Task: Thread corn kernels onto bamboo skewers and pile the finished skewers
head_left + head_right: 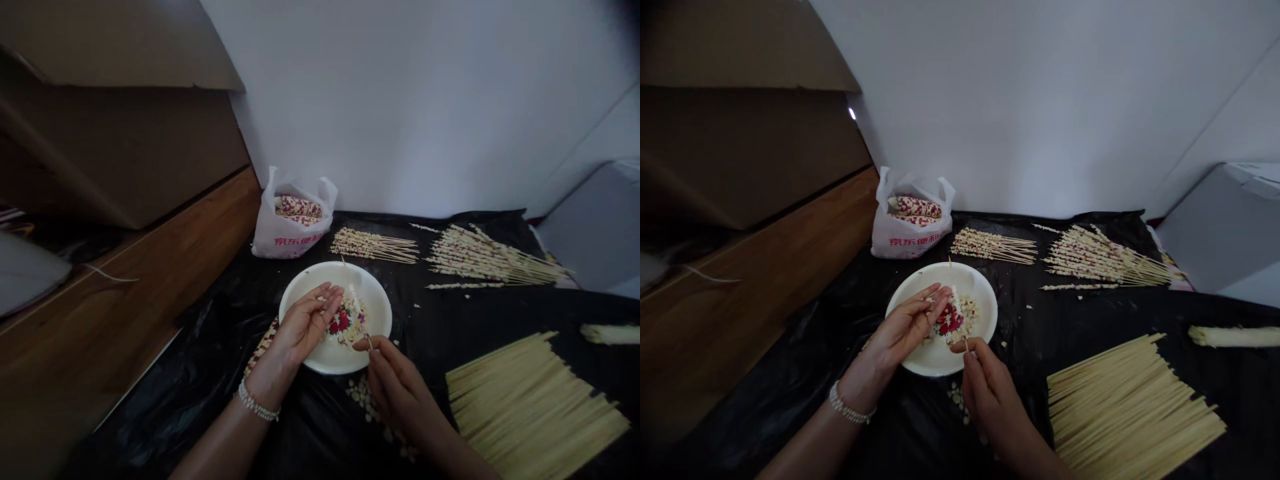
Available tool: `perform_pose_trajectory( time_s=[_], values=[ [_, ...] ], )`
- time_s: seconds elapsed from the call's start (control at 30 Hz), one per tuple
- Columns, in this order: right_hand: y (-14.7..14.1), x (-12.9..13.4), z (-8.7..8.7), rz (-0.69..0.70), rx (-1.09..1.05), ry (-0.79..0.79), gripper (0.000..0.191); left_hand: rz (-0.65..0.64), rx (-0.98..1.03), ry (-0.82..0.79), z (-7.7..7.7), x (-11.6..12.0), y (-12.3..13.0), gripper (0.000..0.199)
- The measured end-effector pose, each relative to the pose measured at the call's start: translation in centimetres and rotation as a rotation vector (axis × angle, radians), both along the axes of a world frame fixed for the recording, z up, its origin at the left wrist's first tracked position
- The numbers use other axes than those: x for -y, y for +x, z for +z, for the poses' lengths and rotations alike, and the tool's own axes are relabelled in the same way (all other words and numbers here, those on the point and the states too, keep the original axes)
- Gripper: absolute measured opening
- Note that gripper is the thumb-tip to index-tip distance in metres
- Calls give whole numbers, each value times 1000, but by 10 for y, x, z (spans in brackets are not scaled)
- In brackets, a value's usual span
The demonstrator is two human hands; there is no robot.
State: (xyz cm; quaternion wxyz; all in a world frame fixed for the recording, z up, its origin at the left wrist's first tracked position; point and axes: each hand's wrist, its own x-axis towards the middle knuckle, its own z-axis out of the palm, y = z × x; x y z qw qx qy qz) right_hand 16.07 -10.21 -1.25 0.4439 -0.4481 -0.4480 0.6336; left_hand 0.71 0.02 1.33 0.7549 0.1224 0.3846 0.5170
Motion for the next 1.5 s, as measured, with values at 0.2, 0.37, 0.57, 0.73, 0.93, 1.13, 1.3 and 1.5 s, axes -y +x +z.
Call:
perform_pose_trajectory(
  time_s=[0.2,0.37,0.57,0.73,0.93,1.13,1.3,1.5],
  values=[
    [5,1,5,63,-47,-87,26,83,-51,84,-2,0,-1,23],
    [4,1,3,116,-167,-188,23,141,-33,46,-5,-3,-4,17],
    [5,3,6,219,-120,-184,26,184,15,57,-6,-4,-5,19],
    [-2,7,9,315,-166,-254,29,227,6,93,-6,-6,-5,22],
    [-7,8,13,310,-175,-315,31,226,-48,130,-6,-6,-4,17],
    [-7,9,17,329,-178,-317,33,248,-74,127,-6,-5,-2,18],
    [-7,8,16,331,-183,-329,32,264,-83,124,-6,-5,-2,18],
    [-7,7,12,321,-234,-318,31,257,-95,140,-7,-4,-1,17]
  ],
)
